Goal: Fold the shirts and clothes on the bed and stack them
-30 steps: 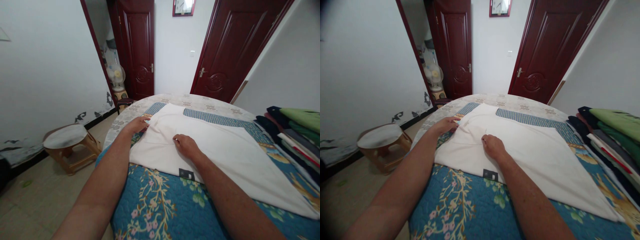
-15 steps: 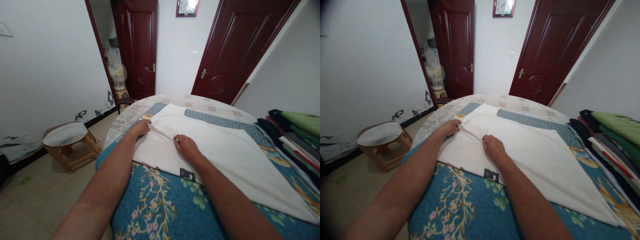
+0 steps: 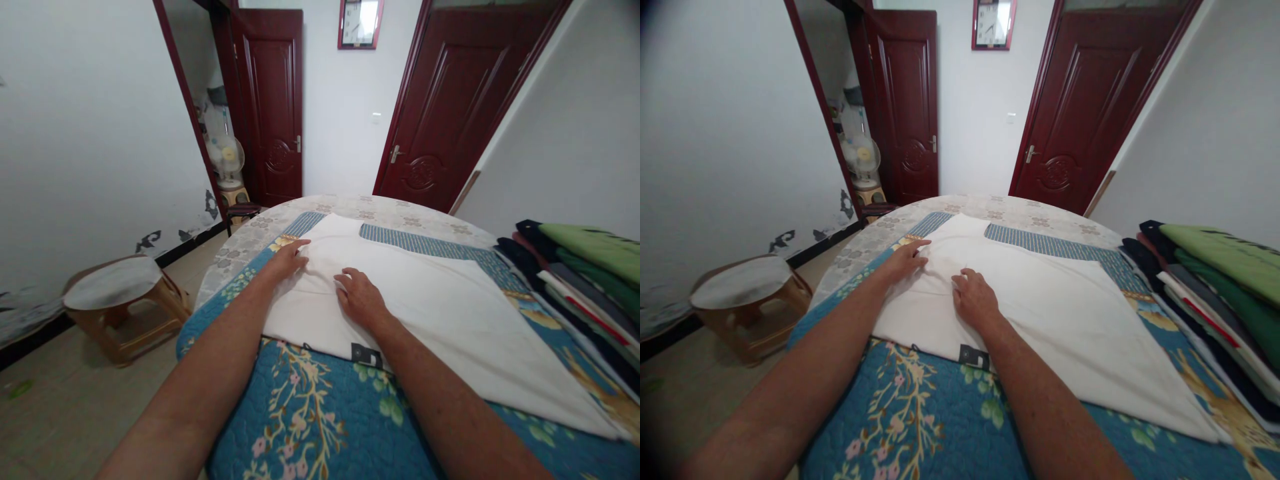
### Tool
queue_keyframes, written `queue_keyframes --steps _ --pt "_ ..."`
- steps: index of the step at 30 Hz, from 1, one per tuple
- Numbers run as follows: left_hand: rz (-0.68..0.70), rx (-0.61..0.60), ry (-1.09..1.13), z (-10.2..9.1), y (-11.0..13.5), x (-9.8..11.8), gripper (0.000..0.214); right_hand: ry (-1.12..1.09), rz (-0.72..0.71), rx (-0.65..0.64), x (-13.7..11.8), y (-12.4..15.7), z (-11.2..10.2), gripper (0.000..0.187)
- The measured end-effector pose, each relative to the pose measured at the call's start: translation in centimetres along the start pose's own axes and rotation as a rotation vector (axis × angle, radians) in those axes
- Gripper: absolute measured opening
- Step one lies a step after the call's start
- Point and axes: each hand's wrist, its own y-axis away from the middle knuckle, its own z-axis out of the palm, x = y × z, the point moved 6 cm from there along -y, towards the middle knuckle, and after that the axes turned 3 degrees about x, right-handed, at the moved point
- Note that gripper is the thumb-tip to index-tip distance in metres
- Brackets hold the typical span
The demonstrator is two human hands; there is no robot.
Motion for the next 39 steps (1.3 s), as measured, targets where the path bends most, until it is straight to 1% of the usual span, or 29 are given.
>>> queue_keyframes --steps 2,3,6,8,11,14,18,21,25,28,30,32,35,37,39 --pt "0.025 0.017 0.045 0.3 -0.1 0.2 0.056 0.037 0.01 -0.015 0.1 0.0 0.2 0.037" --pt "0.026 0.016 0.065 0.4 -0.2 0.2 0.055 0.053 0.017 -0.027 0.1 0.0 0.2 0.037" --pt "-0.043 0.0 0.1 0.8 -0.2 -0.3 0.066 0.088 0.044 -0.035 0.1 0.1 0.4 0.04" --pt "-0.056 0.008 0.052 1.1 -0.2 -0.7 0.074 0.092 0.058 -0.034 0.2 0.2 0.6 0.042" --pt "0.042 0.017 -0.081 1.5 -0.3 -1.0 0.082 0.065 0.076 -0.041 0.5 0.1 1.2 0.048" --pt "0.13 0.007 -0.196 2.0 -0.3 -1.3 0.083 0.033 0.107 -0.024 0.9 -0.2 1.6 0.056" --pt "0.133 0.027 -0.314 2.2 -0.6 -1.8 0.082 0.038 0.198 0.033 1.3 -0.2 1.4 0.064" --pt "0.13 0.04 -0.366 2.4 -0.6 -1.8 0.082 0.064 0.223 0.037 1.1 0.0 1.4 0.062" --pt "0.14 0.067 -0.421 2.1 -0.1 -1.0 0.081 0.082 0.222 0.046 1.0 0.3 1.5 0.056" --pt "0.151 0.121 -0.567 1.1 0.3 0.7 0.064 0.09 0.218 0.075 1.1 0.4 1.5 0.059" --pt "0.184 0.108 -0.644 1.0 0.7 2.4 0.054 0.095 0.181 0.104 0.8 0.3 1.1 0.06" --pt "0.24 0.026 -0.664 1.9 1.4 4.2 0.05 0.089 0.087 0.124 0.1 0.2 0.7 0.058" --pt "0.345 -0.161 -0.677 5.2 3.6 6.1 0.052 0.049 -0.066 0.069 -1.3 0.3 0.6 0.05" --pt "0.377 -0.242 -0.704 7.4 5.4 6.3 0.057 0.022 -0.091 0.015 -1.6 0.5 0.9 0.046" --pt "0.346 -0.231 -0.743 8.6 6.8 5.9 0.059 0.013 -0.074 -0.013 -1.4 0.6 1.3 0.046"
